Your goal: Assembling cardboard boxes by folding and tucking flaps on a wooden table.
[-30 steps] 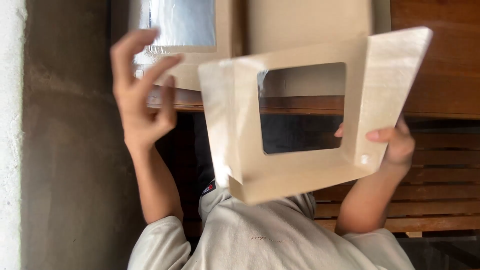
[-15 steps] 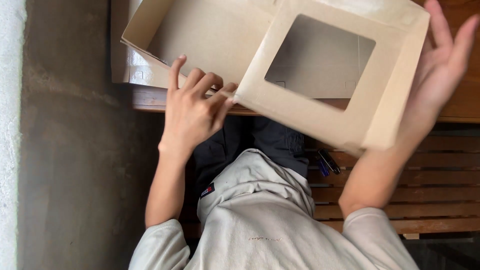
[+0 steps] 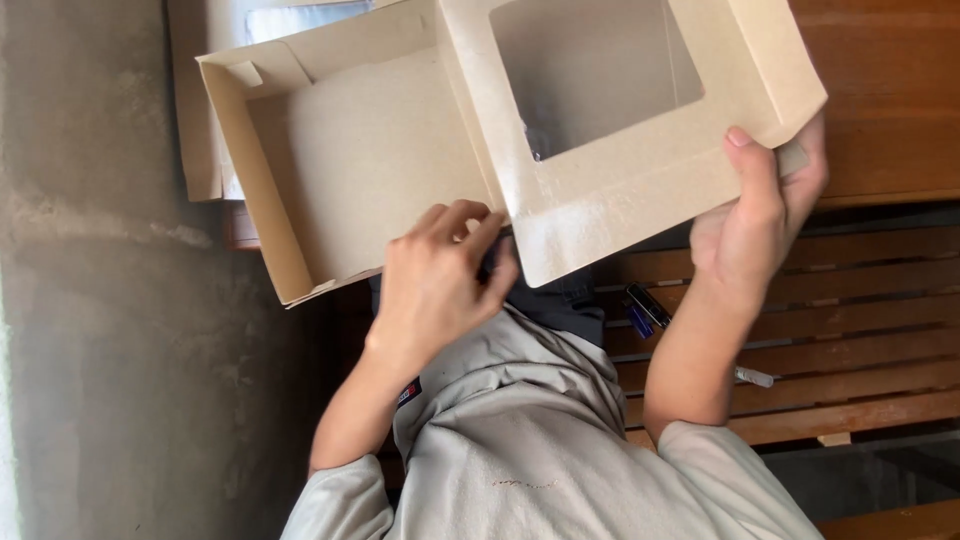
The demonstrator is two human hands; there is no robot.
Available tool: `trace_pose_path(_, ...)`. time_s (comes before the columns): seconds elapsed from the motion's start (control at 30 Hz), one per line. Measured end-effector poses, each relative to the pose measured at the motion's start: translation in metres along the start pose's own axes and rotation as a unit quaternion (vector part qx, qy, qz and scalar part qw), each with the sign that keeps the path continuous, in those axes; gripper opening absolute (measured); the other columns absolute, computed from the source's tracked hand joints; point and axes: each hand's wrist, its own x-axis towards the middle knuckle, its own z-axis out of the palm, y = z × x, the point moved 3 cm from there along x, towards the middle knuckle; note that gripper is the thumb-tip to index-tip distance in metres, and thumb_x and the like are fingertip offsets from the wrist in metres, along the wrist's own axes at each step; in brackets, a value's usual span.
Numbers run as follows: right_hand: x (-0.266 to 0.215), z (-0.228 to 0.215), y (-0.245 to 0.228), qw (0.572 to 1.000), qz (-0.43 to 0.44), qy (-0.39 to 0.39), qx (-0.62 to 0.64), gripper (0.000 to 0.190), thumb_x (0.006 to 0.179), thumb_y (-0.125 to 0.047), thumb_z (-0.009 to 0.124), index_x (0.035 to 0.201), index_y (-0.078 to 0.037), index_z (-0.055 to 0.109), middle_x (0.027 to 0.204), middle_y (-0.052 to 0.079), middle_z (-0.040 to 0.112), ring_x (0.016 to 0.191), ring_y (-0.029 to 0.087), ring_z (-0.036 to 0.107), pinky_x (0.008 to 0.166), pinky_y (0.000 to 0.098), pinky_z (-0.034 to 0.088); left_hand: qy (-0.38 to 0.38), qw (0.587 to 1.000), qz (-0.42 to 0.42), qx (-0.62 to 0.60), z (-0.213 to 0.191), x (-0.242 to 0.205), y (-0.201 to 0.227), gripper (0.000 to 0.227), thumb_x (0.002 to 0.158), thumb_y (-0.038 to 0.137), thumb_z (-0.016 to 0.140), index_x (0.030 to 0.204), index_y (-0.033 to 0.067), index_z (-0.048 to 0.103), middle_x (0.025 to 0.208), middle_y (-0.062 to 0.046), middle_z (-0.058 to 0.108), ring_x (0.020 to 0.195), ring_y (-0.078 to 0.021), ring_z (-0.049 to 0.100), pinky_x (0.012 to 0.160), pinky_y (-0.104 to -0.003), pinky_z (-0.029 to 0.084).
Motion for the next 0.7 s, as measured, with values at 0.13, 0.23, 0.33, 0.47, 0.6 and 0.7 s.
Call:
trace_pose_path(0.13, -0.016, 0.005, 0.007, 0.993, 0.032, 0.007, 0.117, 0.048, 0.101, -0.004, 0.059, 0.148, -0.006, 0.049, 0.146, 0.019, 0.058, 0.137, 0.036, 0.058, 0.121, 0.0484, 0.054, 0.013, 0.995, -0.039, -0.095, -0.038, 0.028, 0.005, 0.022, 0.096, 0.015, 0.063, 0.107, 0.0031, 0.077, 0.103, -0.01, 0.076, 0.079, -0.0275, 0.068, 0.079, -0.05, 0.052)
trace_pose_path(0.23, -0.032, 0.02, 0.003, 0.997, 0.011, 0.006, 0.081, 0.05, 0.101, -0.004, 0.063, 0.148, -0.003, 0.048, 0.142, 0.018, 0.061, 0.132, 0.031, 0.061, 0.119, 0.0432, 0.053, 0.049, 0.984, -0.011, -0.172, -0.053, 0.062, 0.029, 0.032, 0.101, 0.027, 0.063, 0.105, -0.0021, 0.076, 0.099, -0.016, 0.076, 0.084, -0.0299, 0.073, 0.087, -0.049, 0.056)
trace_pose_path(0.33, -0.046, 0.03, -0.012, 0.999, 0.009, -0.034, -0.005, 0.056, 0.105, -0.017, 0.064, 0.154, -0.005, 0.039, 0.146, 0.017, 0.058, 0.134, 0.027, 0.059, 0.119, 0.0394, 0.052, 0.035, 0.975, 0.032, -0.219, -0.038, 0.08, 0.06, 0.048, 0.1, 0.042, 0.059, 0.108, -0.003, 0.074, 0.1, -0.017, 0.076, 0.084, -0.0304, 0.074, 0.069, -0.039, 0.058)
trace_pose_path(0.47, -0.05, 0.04, -0.022, 0.993, 0.009, -0.11, -0.029, 0.064, 0.112, -0.013, 0.053, 0.165, -0.005, 0.019, 0.16, 0.017, 0.048, 0.149, 0.023, 0.05, 0.133, 0.0341, 0.039, -0.03, 0.987, 0.044, -0.153, 0.003, 0.088, 0.074, 0.008, 0.088, 0.005, 0.061, 0.094, 0.0107, 0.059, 0.092, -0.003, 0.064, 0.074, -0.0325, 0.063, 0.045, -0.047, 0.046)
trace_pose_path(0.6, -0.057, 0.037, -0.017, 0.989, 0.045, -0.134, 0.044, 0.085, 0.106, -0.009, 0.059, 0.167, -0.012, 0.0, 0.178, 0.023, 0.025, 0.165, 0.031, 0.036, 0.143, 0.0374, 0.029, -0.041, 0.97, 0.053, -0.235, 0.012, 0.08, 0.056, 0.031, 0.097, 0.004, 0.057, 0.125, 0.002, 0.069, 0.107, -0.009, 0.076, 0.083, -0.0298, 0.073, 0.054, -0.041, 0.05)
trace_pose_path(0.7, -0.071, 0.027, -0.001, 0.995, 0.058, 0.03, 0.081, 0.037, 0.101, -0.015, 0.068, 0.126, 0.011, 0.06, 0.111, 0.011, 0.069, 0.107, 0.017, 0.066, 0.096, 0.0278, 0.058, 0.002, 0.974, 0.089, -0.209, 0.015, 0.074, 0.053, 0.036, 0.103, -0.004, 0.064, 0.136, 0.0121, 0.065, 0.081, 0.003, 0.061, 0.073, -0.0229, 0.06, 0.072, -0.037, 0.058)
